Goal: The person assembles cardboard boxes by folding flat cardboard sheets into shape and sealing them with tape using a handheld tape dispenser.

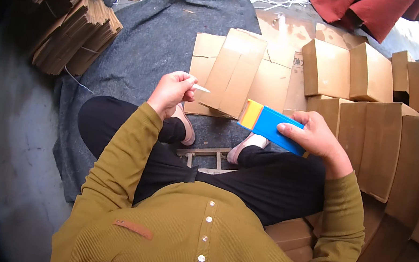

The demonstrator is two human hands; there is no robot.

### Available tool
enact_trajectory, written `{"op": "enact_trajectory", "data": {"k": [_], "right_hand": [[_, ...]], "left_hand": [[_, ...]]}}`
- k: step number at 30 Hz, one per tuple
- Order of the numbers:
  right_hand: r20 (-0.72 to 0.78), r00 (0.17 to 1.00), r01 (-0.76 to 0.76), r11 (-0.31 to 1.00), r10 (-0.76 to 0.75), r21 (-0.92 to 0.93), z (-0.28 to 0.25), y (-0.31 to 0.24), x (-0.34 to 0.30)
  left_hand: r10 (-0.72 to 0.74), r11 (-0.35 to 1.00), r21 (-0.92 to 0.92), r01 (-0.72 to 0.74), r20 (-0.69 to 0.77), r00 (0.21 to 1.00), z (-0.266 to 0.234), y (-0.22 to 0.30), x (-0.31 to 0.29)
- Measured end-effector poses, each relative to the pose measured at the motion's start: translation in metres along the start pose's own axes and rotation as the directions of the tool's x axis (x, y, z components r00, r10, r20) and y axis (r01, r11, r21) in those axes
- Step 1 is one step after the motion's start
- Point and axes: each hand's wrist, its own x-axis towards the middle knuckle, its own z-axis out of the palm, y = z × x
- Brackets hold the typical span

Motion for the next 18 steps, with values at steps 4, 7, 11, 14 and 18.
{"op": "enact_trajectory", "data": {"k": [4,7,11,14,18], "right_hand": [[-0.11,0.994,-0.039,0.977,0.016,-0.21,0.013,-0.003,0.045],[-0.093,0.995,-0.064,0.975,0.045,-0.213,0.026,-0.014,0.071],[-0.086,0.994,-0.091,0.963,0.071,-0.253,0.029,-0.01,0.091],[-0.091,0.993,-0.103,0.936,0.076,-0.337,0.03,-0.002,0.104],[-0.104,0.991,-0.116,0.934,0.085,-0.338,0.033,0.003,0.11]], "left_hand": [[0.047,0.994,0.106,-0.031,-0.161,0.986,-0.002,-0.02,0.046],[0.107,0.982,0.177,-0.063,-0.249,0.962,-0.021,-0.06,0.074],[0.118,0.989,0.123,-0.086,-0.28,0.953,-0.025,-0.082,0.088],[0.074,0.997,-0.002,-0.076,-0.246,0.966,-0.021,-0.099,0.092],[0.011,1.0,-0.01,-0.014,-0.299,0.954,-0.002,-0.118,0.094]]}}
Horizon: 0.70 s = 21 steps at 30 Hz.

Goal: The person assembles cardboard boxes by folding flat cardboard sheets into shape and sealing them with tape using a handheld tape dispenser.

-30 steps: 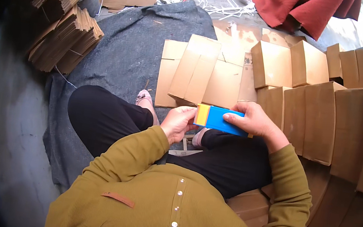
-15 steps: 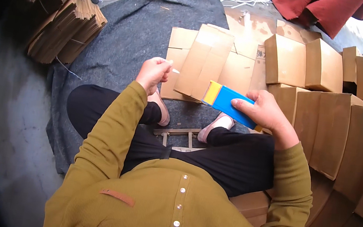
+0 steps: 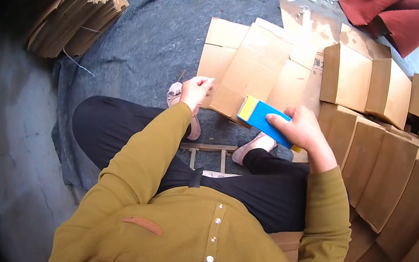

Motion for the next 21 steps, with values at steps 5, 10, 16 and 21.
{"op": "enact_trajectory", "data": {"k": [5,10,16,21], "right_hand": [[-0.011,1.0,0.014,1.0,-0.013,0.023,0.01,0.012,0.003],[-0.032,0.999,0.021,0.998,-0.019,0.065,0.011,0.02,0.002],[0.0,0.998,0.067,0.997,-0.067,0.026,0.015,0.017,0.007],[0.013,0.999,0.034,0.996,-0.035,0.085,0.01,0.033,0.004]], "left_hand": [[-0.112,0.954,-0.279,0.105,-0.011,0.994,0.024,-0.011,-0.01],[-0.135,0.95,-0.269,0.161,0.113,0.984,0.029,-0.017,-0.009],[-0.231,0.94,0.237,0.245,-0.084,0.969,0.014,-0.057,0.013],[0.601,0.675,0.614,-0.409,-0.136,0.787,0.004,-0.001,-0.034]]}}
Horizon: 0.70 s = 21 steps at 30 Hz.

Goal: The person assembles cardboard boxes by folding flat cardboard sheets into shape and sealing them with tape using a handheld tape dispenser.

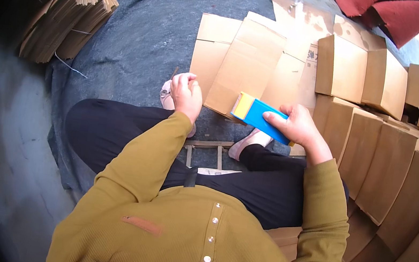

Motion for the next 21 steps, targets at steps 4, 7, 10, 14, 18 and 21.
{"op": "enact_trajectory", "data": {"k": [4,7,10,14,18,21], "right_hand": [[0.057,0.998,-0.015,1.0,0.015,-0.003,-0.002,0.014,0.001],[0.054,0.998,0.018,0.997,-0.022,0.081,0.003,0.015,0.003],[0.039,0.999,0.017,0.988,-0.023,0.151,-0.001,0.023,-0.002],[0.049,0.999,0.004,0.971,-0.017,0.239,-0.011,0.039,-0.018],[0.047,0.996,-0.079,0.97,0.07,0.228,-0.039,0.076,-0.049],[0.039,0.99,-0.138,0.974,0.133,0.177,-0.051,0.099,-0.066]], "left_hand": [[0.7,0.711,-0.156,-0.685,0.24,0.672,-0.028,0.047,-0.033],[0.76,0.634,-0.106,-0.766,0.265,0.593,-0.015,0.028,-0.038],[0.763,0.631,-0.149,-0.761,0.298,0.574,-0.013,0.036,-0.034],[0.746,0.652,-0.146,-0.744,0.303,0.593,-0.011,0.04,-0.033],[0.741,0.66,-0.172,-0.732,0.311,0.595,-0.013,0.043,-0.032],[0.726,0.668,-0.128,-0.733,0.326,0.605,-0.014,0.043,-0.034]]}}
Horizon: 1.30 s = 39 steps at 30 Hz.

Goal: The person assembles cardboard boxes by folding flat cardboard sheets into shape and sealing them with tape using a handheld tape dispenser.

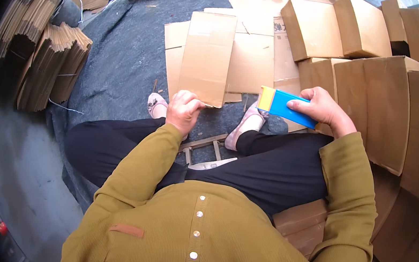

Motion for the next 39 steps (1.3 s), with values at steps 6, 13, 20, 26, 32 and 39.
{"op": "enact_trajectory", "data": {"k": [6,13,20,26,32,39], "right_hand": [[-0.106,0.994,-0.007,0.913,-0.04,-0.407,0.023,-0.014,0.036],[-0.235,0.972,-0.119,0.897,0.017,-0.425,0.095,-0.062,0.078],[-0.184,0.982,-0.128,0.839,0.034,-0.528,0.158,-0.083,0.092],[-0.195,0.954,0.009,0.669,-0.229,-0.743,0.197,-0.03,0.126],[0.138,0.987,0.048,0.685,0.078,-0.727,0.19,-0.035,0.106],[-0.28,0.959,-0.19,0.854,0.055,-0.485,0.103,-0.094,0.067]], "left_hand": [[0.022,1.0,0.016,-0.022,0.007,1.0,0.001,0.001,0.0],[0.035,0.998,0.044,-0.034,-0.007,0.999,0.007,0.001,0.001],[0.051,0.999,0.008,-0.05,-0.02,0.999,0.009,-0.001,0.0],[0.033,0.999,-0.02,-0.033,-0.004,0.999,0.014,0.002,0.003],[-0.337,0.886,-0.329,0.327,0.026,0.941,-0.018,0.025,0.002],[-0.592,-0.568,-0.442,0.694,0.805,0.028,-0.008,0.047,-0.016]]}}
